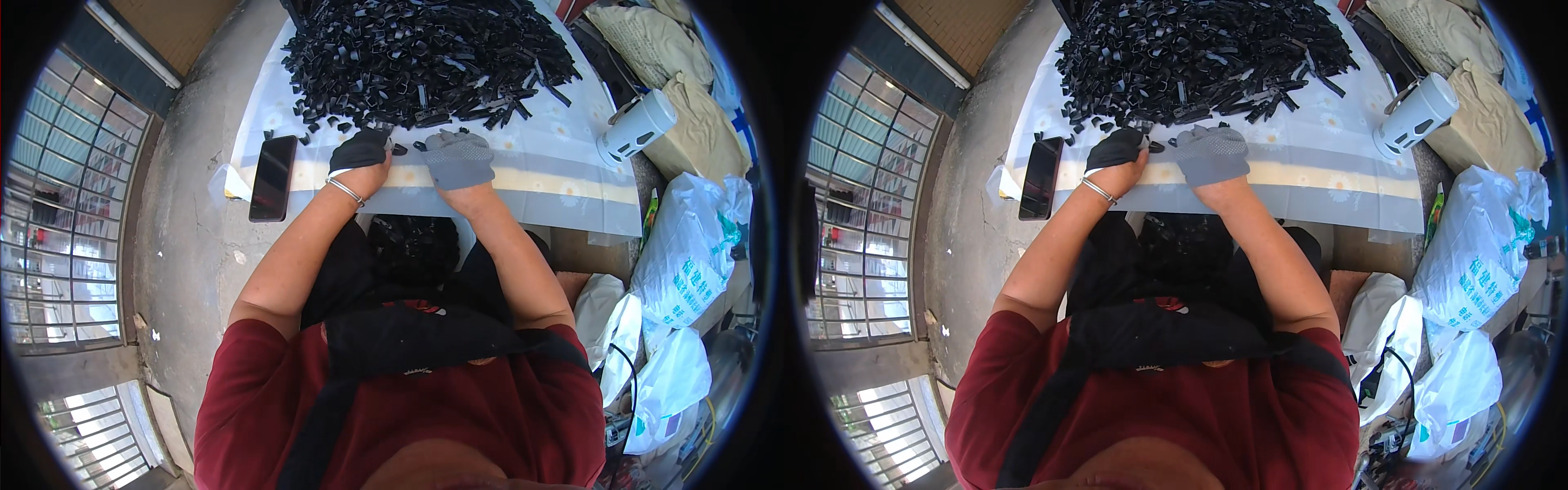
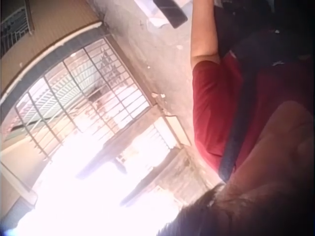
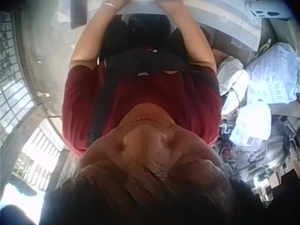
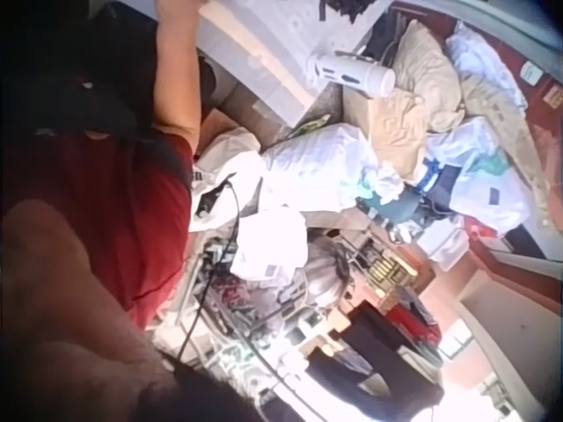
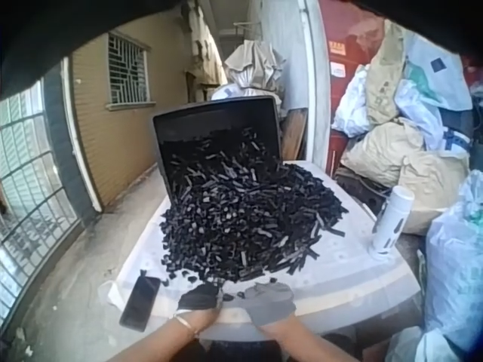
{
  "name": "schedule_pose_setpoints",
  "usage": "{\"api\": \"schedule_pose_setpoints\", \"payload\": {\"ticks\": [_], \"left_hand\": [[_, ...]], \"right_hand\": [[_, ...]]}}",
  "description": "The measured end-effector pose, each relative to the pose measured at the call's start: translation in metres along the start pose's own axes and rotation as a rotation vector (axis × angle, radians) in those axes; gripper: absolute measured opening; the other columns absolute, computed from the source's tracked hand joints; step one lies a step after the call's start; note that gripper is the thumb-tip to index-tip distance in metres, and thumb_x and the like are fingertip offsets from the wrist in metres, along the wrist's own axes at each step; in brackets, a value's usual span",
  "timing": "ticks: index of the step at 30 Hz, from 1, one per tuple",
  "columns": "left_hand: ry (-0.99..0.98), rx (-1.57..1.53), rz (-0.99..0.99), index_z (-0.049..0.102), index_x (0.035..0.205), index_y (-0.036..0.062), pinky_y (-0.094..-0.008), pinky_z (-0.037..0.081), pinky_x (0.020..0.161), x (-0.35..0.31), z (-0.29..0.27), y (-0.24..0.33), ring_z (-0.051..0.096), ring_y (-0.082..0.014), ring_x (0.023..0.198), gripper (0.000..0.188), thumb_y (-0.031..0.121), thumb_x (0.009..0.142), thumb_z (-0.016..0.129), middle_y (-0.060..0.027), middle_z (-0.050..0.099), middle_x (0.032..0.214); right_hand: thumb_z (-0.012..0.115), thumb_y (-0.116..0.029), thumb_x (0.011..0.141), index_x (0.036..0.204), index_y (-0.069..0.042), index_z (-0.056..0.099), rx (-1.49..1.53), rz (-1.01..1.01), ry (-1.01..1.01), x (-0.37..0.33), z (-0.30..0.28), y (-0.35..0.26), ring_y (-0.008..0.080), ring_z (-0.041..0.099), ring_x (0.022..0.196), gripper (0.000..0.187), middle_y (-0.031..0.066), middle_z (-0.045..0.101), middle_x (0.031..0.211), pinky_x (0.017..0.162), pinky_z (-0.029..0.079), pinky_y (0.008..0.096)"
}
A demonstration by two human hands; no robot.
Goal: Sorting small black plastic components on a table in a manufacturing facility.
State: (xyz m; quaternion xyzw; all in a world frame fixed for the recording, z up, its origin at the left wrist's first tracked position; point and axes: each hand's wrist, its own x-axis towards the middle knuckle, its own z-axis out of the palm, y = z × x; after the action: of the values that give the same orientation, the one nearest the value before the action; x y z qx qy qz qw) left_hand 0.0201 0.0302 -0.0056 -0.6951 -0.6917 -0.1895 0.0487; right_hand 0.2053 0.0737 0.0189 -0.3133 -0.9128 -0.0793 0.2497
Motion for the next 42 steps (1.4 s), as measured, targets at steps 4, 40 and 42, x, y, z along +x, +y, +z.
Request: {"api": "schedule_pose_setpoints", "payload": {"ticks": [4,40,42], "left_hand": [[-0.129,-0.165,-0.110,0.059,0.091,0.0076,-0.0381,0.046,0.071,-0.014,-0.028,0.010,0.059,-0.0309,0.080,0.024,0.027,0.081,0.049,-0.0164,0.060,0.088],[-0.458,-0.911,-0.406,0.058,0.098,0.0031,-0.0330,0.044,0.072,-0.073,-0.042,0.020,0.058,-0.0292,0.077,0.056,0.052,0.089,0.032,-0.0144,0.062,0.080],[-0.541,-0.868,-0.442,0.058,0.099,0.0031,-0.0333,0.044,0.072,-0.073,-0.043,0.020,0.059,-0.0288,0.078,0.054,0.051,0.090,0.033,-0.0138,0.062,0.080]], "right_hand": [[0.057,-0.017,0.075,0.085,-0.004,0.058,0.203,0.177,-0.003,-0.016,-0.006,-0.009,0.0298,0.058,0.070,0.016,0.0132,0.060,0.078,0.061,0.045,0.0413],[0.053,-0.024,0.083,0.086,-0.004,0.058,0.491,0.013,-0.019,-0.049,-0.053,-0.050,0.0313,0.055,0.075,0.021,0.0122,0.059,0.080,0.066,0.044,0.0399],[0.053,-0.024,0.083,0.088,-0.004,0.058,0.450,-0.006,-0.043,-0.048,-0.057,-0.049,0.0313,0.055,0.075,0.021,0.0119,0.059,0.079,0.067,0.044,0.0398]]}}
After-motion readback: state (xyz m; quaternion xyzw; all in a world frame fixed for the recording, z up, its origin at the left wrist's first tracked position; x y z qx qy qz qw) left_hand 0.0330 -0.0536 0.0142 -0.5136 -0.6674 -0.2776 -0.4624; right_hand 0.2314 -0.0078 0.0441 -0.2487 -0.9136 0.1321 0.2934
